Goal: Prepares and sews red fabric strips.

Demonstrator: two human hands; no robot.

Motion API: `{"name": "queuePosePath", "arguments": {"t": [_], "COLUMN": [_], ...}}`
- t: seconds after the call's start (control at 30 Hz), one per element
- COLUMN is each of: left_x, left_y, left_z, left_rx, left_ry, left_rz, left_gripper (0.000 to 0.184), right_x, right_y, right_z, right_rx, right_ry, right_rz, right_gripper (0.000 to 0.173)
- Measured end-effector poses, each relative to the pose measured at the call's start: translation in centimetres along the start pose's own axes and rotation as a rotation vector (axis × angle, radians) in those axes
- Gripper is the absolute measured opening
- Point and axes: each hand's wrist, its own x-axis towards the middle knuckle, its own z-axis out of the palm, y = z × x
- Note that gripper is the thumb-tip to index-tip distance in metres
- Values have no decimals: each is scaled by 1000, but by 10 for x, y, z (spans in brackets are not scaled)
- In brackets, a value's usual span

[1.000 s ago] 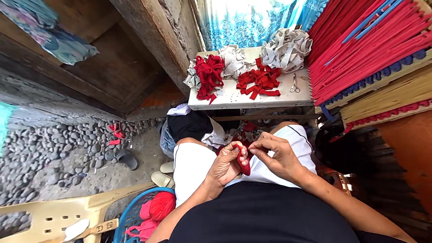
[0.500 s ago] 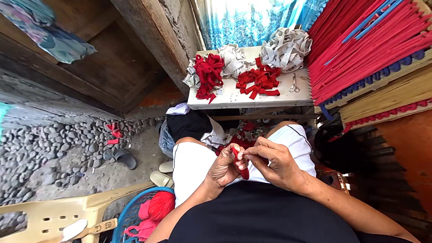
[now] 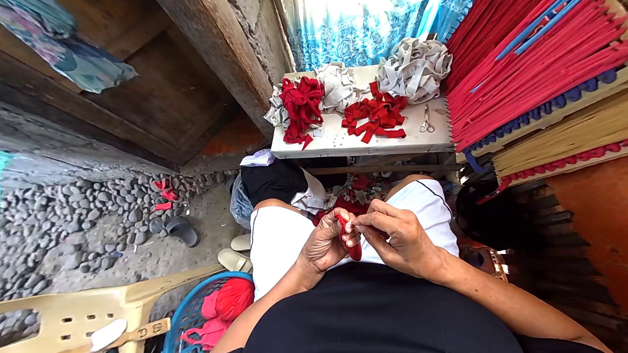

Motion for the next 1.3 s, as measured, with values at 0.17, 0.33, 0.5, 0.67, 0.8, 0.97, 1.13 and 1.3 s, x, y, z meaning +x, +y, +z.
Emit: {"name": "queuePosePath", "arguments": {"t": [0.17,0.33,0.5,0.67,0.8,0.97,1.13,1.3], "left_x": [0,0,2,3,5,7,7,8], "left_y": [0,0,0,-1,-1,-2,-4,-6], "left_z": [0,-1,0,2,7,12,13,13], "left_rx": [33,51,73,129,240,342,354,320], "left_ry": [15,25,60,137,226,322,364,392], "left_rz": [8,4,9,35,82,139,139,110], "left_gripper": [9,10,11,10,8,6,7,7], "right_x": [0,-1,-2,-3,-5,-9,-12,-14], "right_y": [1,2,3,9,13,19,26,30], "right_z": [-1,-1,-2,-1,0,1,7,9], "right_rx": [-16,-27,-40,-56,-72,-41,91,165], "right_ry": [-3,0,0,26,21,10,61,77], "right_rz": [2,12,31,61,102,180,275,334], "right_gripper": [17,16,16,16,16,16,13,11]}}
